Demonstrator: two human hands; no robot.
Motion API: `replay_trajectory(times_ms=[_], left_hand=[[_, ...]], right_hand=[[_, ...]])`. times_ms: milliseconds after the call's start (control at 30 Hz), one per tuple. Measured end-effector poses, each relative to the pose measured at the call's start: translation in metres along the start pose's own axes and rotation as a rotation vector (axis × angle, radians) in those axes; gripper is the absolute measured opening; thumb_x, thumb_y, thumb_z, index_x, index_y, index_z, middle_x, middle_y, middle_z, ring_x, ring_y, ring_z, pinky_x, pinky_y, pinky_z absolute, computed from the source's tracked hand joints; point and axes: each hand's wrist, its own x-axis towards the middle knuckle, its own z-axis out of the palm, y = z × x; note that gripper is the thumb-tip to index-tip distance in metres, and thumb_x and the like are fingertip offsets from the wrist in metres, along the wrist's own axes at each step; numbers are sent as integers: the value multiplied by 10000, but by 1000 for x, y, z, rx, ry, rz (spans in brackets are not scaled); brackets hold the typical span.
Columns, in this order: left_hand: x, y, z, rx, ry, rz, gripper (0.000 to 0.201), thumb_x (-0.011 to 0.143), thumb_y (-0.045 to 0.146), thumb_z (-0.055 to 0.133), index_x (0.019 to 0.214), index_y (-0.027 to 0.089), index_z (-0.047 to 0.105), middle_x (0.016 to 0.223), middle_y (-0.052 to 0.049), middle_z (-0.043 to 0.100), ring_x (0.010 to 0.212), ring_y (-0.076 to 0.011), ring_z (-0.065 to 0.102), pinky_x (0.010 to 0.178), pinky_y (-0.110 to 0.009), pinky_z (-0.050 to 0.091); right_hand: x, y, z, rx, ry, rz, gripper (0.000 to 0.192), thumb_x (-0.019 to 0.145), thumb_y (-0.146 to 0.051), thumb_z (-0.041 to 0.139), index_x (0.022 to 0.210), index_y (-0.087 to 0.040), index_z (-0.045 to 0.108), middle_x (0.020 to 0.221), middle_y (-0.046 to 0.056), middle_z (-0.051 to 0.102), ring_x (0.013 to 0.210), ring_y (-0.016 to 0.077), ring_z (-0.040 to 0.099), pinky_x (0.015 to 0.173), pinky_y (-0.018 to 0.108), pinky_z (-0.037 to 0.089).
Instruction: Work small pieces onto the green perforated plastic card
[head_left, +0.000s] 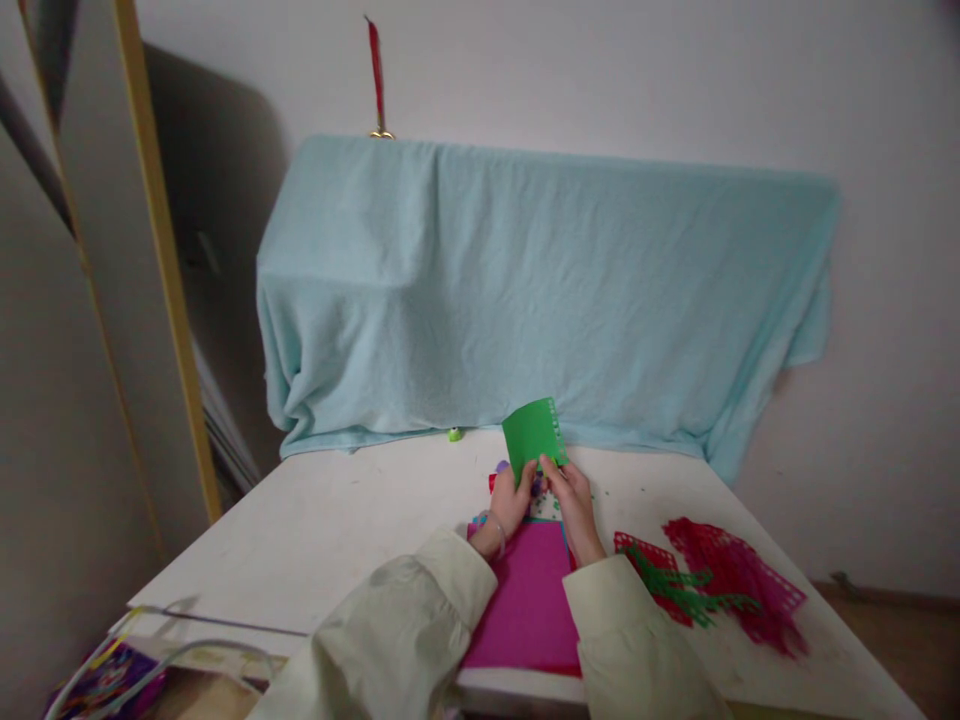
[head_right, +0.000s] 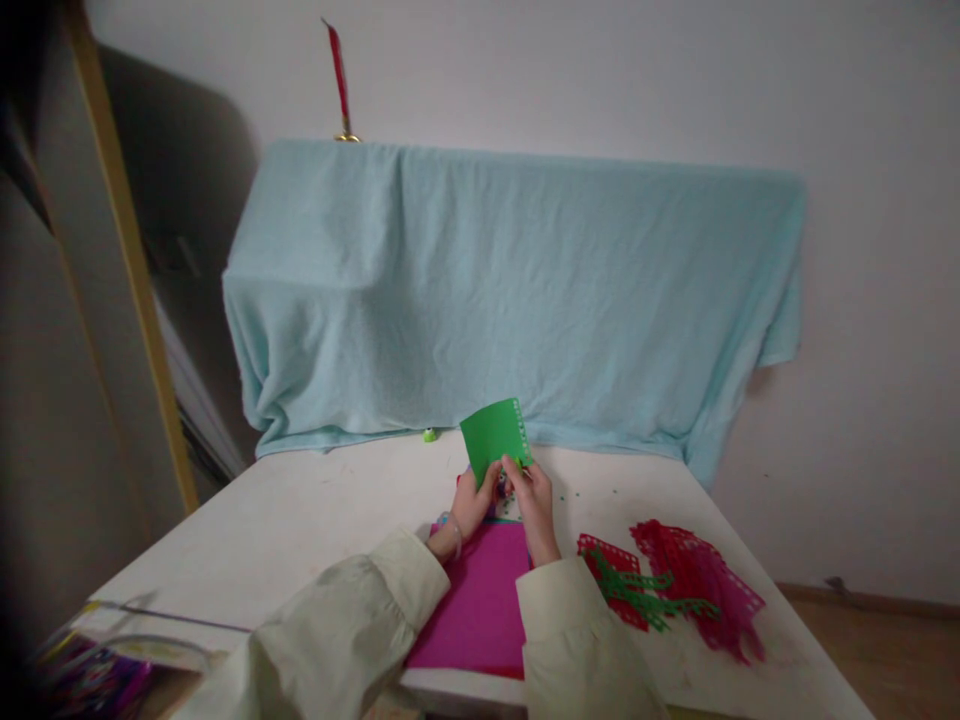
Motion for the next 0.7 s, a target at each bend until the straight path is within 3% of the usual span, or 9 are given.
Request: replay_trajectory(times_ms=[700], left_hand=[[-1, -1, 0, 44, 2, -1, 400, 904, 473, 376, 756, 148, 554, 673, -24, 563, 622, -145, 508, 626, -246, 392]], right_hand=[[0, -2, 0, 46, -23, 0, 321, 741, -477, 648, 659, -185, 544, 563, -30, 482, 535, 130, 429, 509, 250, 328]])
